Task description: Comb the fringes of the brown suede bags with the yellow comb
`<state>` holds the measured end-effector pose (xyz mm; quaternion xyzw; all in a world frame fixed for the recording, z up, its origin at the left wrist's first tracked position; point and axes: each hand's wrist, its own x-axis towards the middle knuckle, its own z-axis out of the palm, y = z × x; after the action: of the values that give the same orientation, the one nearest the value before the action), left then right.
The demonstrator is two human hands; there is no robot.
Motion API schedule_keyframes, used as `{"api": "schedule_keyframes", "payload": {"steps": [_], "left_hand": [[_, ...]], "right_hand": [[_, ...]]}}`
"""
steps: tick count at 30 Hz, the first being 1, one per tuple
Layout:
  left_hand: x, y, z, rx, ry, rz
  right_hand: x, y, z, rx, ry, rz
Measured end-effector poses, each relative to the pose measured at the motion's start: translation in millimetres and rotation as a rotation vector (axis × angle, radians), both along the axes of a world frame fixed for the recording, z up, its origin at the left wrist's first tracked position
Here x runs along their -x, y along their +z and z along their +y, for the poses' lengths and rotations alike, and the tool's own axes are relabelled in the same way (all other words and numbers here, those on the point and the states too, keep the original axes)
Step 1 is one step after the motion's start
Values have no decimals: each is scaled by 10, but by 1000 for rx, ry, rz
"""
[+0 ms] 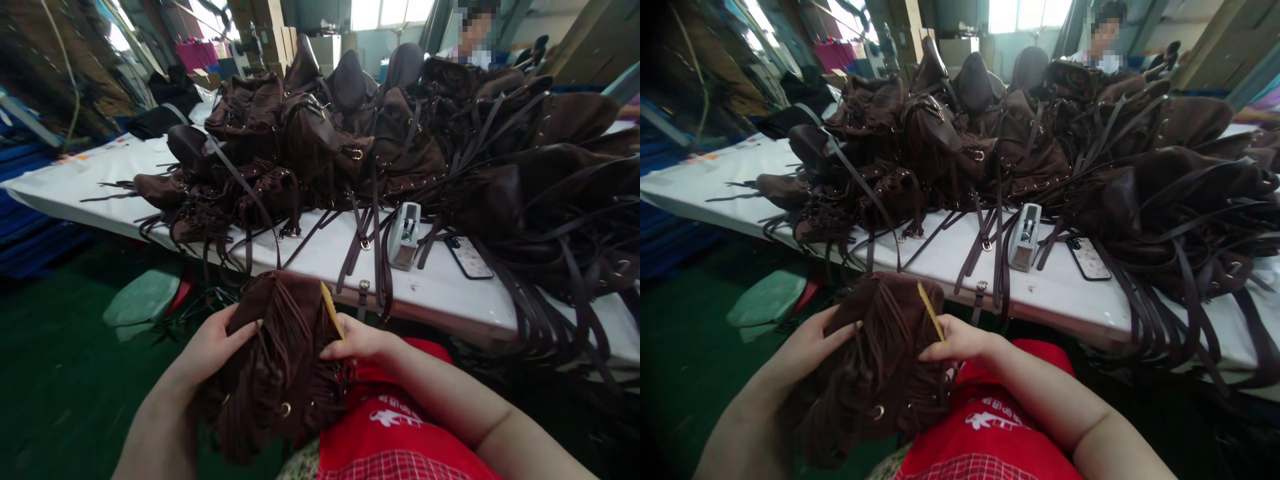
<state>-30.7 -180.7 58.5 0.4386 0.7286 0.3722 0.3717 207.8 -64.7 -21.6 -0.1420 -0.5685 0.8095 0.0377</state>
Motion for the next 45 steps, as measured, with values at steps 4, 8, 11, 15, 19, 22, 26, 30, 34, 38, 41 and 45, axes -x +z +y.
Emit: {"api": "schedule_keyframes", "payload": {"steps": [4,8,11,15,19,22,26,30,34,38,41,45], "left_hand": [[19,176,86,-425,-26,247],[-399,362,388,-305,-570,-138],[-646,238,683,-48,-819,-302],[-738,-213,775,300,-888,-297],[-853,-572,590,471,-858,-562],[-1052,-646,475,391,-960,-611],[-1220,-726,364,377,-718,-731],[-1122,-964,229,359,-427,-846],[-1030,-1189,111,284,-279,-923],[-1067,-1234,41,252,-305,-910],[-1118,-1121,6,222,-438,-890],[-1178,-946,-27,186,-513,-787]], "right_hand": [[-16,90,-35,79,123,36],[85,120,-119,63,307,77],[22,200,-77,-19,377,109],[-309,332,139,3,236,33],[-608,241,334,67,56,-164],[-669,49,396,90,23,-268],[-660,-109,409,-144,-160,-279],[-712,-52,259,-644,-458,-365],[-714,17,-118,-1006,-338,-430],[-553,-98,-379,-1244,24,-496],[-412,-318,-366,-1312,143,-582],[-358,-666,-204,-1271,218,-688]]}}
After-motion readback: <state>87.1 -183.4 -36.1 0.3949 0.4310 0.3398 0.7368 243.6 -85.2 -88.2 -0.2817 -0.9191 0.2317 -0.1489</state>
